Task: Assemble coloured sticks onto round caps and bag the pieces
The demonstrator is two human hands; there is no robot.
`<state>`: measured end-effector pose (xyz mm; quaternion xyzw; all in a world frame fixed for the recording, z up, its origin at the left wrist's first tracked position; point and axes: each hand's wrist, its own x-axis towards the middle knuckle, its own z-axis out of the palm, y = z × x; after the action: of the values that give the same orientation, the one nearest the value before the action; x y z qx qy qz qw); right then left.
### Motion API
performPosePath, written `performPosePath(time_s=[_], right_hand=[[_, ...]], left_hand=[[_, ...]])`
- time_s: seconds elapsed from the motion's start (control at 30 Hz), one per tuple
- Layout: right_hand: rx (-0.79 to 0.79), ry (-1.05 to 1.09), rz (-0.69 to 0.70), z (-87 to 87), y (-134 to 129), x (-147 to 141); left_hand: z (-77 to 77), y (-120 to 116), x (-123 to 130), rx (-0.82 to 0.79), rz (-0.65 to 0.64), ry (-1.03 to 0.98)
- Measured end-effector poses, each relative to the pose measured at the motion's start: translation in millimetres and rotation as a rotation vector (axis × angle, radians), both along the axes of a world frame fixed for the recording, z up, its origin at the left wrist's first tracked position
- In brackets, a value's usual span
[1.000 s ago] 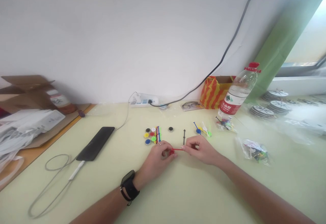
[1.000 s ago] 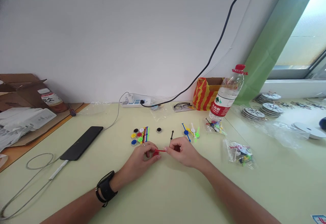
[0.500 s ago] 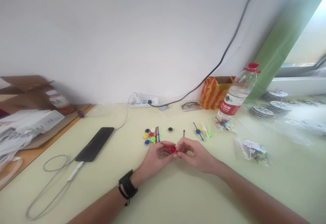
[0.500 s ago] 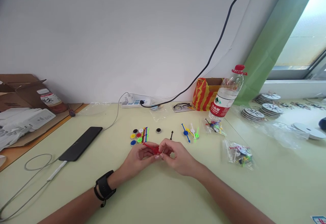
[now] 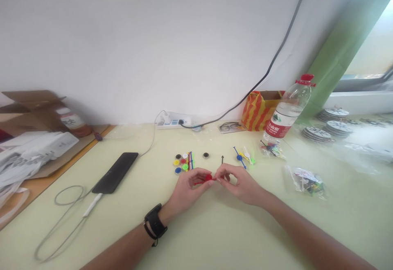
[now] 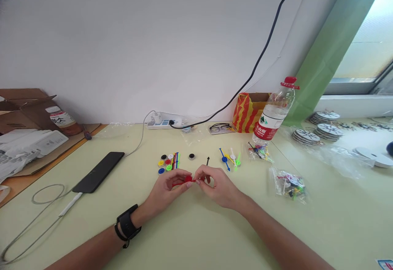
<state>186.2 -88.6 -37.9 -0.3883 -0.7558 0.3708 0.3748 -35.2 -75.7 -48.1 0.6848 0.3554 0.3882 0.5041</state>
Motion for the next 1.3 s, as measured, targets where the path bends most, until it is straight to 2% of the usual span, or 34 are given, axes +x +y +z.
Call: performPosePath(time_s=[0.13,0.3,0.57,0.73,0.93,1.1,1.2,1.3], right_hand=[[-0.007,-0.063,0.016,-0.1,-0.2,0.3],[-0.076,-0.010,0.015,2.9,0.0,-0.7],[-0.142,0.019,0.076,5.5,-0.9,0.8],[-0.145,0.036,0.065,6.7,0.0,1.5],[-0.141,0.105,0.017,-0.3,4.1,3.6],[-0.032,0.123,-0.135,-6.5,7.5,5.3],[0.054,0.039,-0.123,-6.3,7.0,6.2],[0.081,-0.005,-0.076,-7.2,2.9,4.6]], left_hand=[[-2.7,0.7,0.4,-0.004,0.008,0.008],[-6.3,1.2,0.1,-0.013,0.023,-0.034],[3.8,-1.6,-0.4,-0.005,-0.051,0.032],[6.0,-3.3,0.1,0.009,-0.041,0.039],[7.6,-3.8,0.9,-0.101,-0.167,-0.092],[0.3,3.3,-0.2,-0.141,-0.039,-0.111],[-3.4,7.8,-2.6,-0.177,0.024,-0.134],[-4.4,9.8,-4.2,-0.203,0.032,-0.150]])
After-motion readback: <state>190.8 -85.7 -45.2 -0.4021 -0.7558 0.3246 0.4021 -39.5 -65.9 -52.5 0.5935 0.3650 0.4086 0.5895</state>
